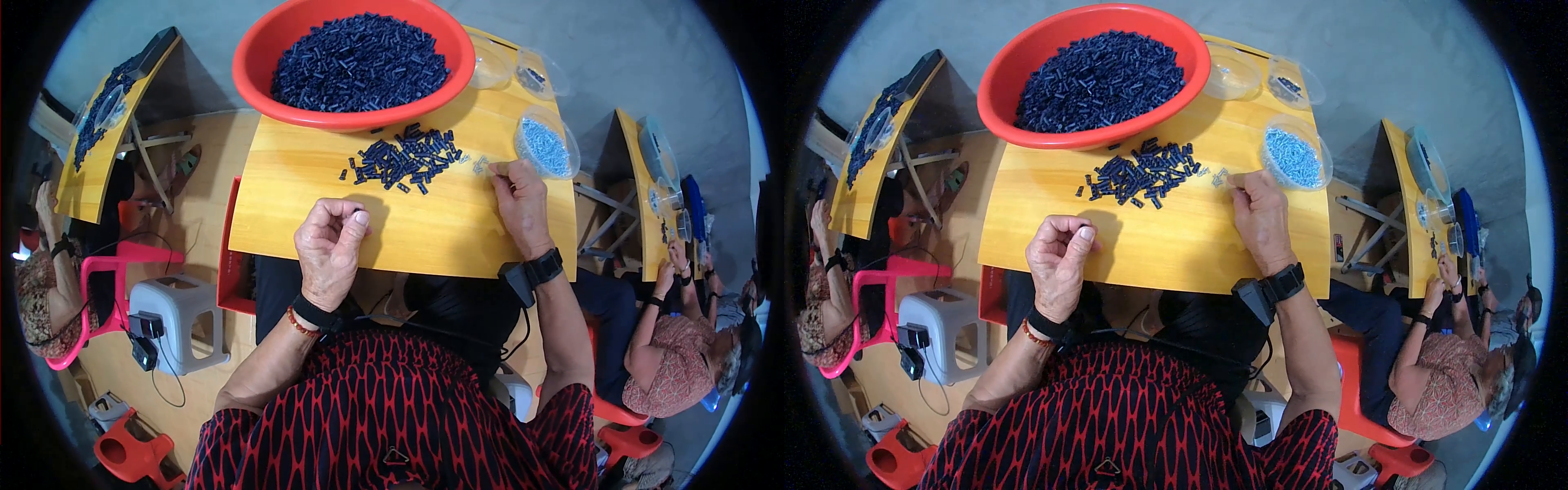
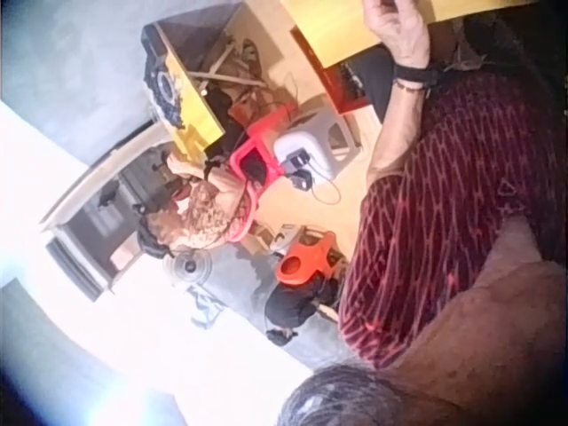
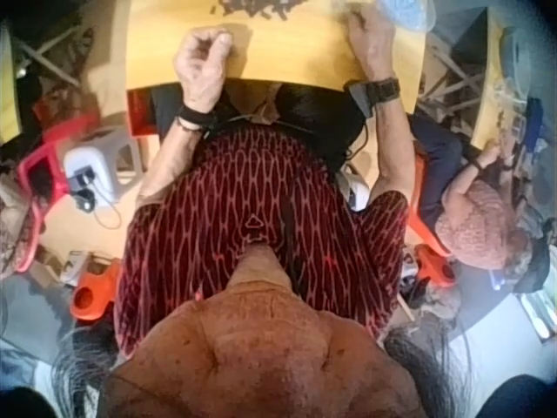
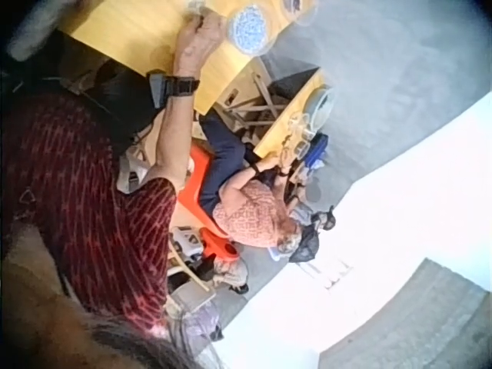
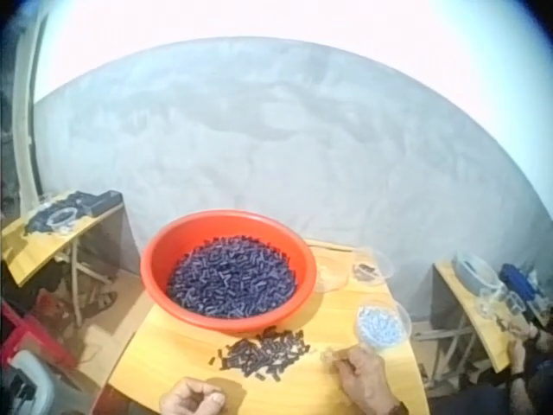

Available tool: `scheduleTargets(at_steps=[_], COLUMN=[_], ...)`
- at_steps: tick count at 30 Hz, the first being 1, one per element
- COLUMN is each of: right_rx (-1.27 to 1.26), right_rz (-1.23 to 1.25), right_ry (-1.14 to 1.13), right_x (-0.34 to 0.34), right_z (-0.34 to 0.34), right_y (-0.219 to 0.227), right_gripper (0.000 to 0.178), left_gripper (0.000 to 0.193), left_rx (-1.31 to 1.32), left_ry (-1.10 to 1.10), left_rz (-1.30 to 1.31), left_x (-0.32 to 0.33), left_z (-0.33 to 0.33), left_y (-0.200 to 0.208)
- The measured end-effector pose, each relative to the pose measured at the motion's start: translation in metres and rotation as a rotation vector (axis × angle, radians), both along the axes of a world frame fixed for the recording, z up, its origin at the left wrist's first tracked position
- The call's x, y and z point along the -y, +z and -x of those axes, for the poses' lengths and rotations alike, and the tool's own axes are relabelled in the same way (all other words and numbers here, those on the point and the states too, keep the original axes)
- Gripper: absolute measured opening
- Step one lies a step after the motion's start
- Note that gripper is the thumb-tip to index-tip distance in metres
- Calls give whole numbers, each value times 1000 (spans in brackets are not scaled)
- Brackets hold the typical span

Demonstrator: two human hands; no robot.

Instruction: Assemble small plastic components by hand at a workbench.

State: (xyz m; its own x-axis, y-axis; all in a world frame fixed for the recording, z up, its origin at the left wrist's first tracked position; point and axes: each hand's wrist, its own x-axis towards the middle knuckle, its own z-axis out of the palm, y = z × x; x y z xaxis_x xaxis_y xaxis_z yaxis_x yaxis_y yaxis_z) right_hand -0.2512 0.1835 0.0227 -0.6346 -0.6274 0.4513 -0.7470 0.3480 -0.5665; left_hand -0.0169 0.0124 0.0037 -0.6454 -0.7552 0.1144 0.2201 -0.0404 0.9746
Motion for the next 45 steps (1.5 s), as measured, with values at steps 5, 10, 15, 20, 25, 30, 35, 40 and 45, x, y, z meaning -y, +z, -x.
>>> scheduleTargets(at_steps=[5, 10, 15, 20, 25, 30, 35, 40, 45], right_rx=[84, 51, 247, 234, 25, 453, 769, 890, 1005], right_rz=[-40, -86, -61, -60, -256, -103, 210, 322, 397], right_ry=[82, 123, 33, 62, 128, 29, 190, 306, 413], right_x=[6, 2, -7, -8, -8, -11, 3, 21, 37], right_z=[0, 5, -2, 1, 7, -4, -41, -61, -76], right_y=[0, 0, 6, 10, 14, 9, 21, 29, 28], right_gripper=[10, 10, 11, 9, 11, 7, 9, 14, 17], left_gripper=[10, 10, 12, 14, 15, 15, 15, 16, 17], left_rx=[20, 21, 27, 37, 48, 59, 49, 16, 18], left_ry=[-33, -54, -63, -87, -136, -183, -174, -170, -171], left_rz=[17, 7, -10, -22, -19, 10, 54, -8, -24], left_x=[2, 2, 2, 3, 5, 8, 8, 9, 10], left_z=[-3, -4, -3, -3, -3, -5, -6, -5, -7], left_y=[-4, -2, -3, -1, 2, -1, -1, -5, -6])
